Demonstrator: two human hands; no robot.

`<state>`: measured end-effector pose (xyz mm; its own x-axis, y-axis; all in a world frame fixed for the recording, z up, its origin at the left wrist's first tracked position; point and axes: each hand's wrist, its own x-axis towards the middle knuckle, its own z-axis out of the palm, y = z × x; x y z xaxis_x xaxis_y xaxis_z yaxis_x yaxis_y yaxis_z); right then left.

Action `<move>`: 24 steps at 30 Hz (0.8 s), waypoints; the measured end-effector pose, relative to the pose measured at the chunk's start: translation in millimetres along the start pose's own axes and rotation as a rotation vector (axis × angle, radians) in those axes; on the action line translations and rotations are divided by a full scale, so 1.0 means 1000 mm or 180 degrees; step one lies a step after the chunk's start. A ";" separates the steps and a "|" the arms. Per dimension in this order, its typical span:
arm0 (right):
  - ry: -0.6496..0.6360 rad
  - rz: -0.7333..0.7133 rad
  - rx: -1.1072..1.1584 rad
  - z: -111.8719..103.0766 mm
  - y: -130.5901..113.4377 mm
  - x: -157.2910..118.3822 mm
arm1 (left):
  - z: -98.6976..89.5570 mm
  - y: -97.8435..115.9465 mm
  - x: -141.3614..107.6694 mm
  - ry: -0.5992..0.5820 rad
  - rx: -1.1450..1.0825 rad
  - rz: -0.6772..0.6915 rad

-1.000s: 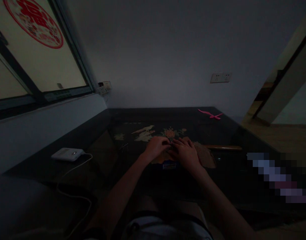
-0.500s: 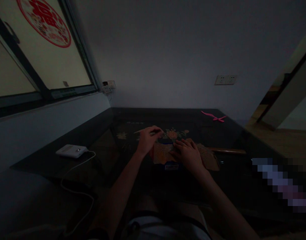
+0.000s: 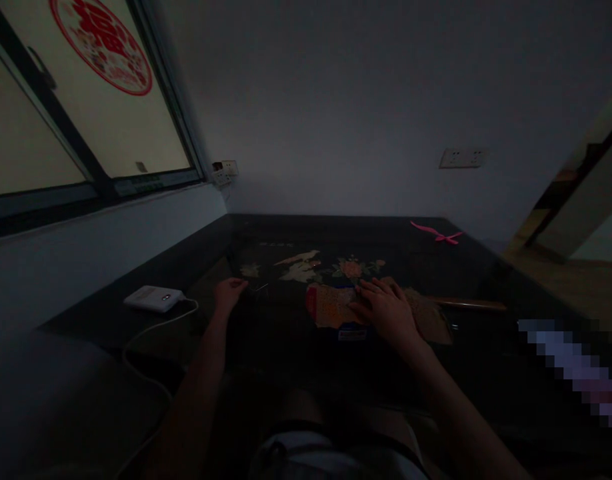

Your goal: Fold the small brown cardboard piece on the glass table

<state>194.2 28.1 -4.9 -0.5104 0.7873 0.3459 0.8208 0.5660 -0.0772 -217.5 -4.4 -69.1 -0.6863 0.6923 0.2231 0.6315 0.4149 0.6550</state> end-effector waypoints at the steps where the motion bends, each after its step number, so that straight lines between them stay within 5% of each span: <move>1: 0.0009 -0.0005 0.0002 0.001 0.000 0.000 | 0.001 0.000 0.000 -0.0043 0.0080 0.0002; 18: -0.0005 0.0030 0.0041 -0.002 -0.001 -0.001 | 0.004 -0.006 -0.003 -0.0164 0.0664 0.0170; 21: 0.0000 0.0031 0.0062 -0.003 -0.002 -0.002 | 0.001 0.005 -0.008 0.0113 0.0560 0.0376; 24: -0.0023 0.0058 0.0079 -0.004 -0.003 -0.002 | -0.001 0.038 -0.023 0.0341 0.0162 0.0851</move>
<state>193.6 24.3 -1.4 -0.4974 0.7992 0.3375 0.8233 0.5574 -0.1067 -178.2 -5.3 -48.3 -0.5256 0.7159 0.4596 0.8105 0.2572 0.5263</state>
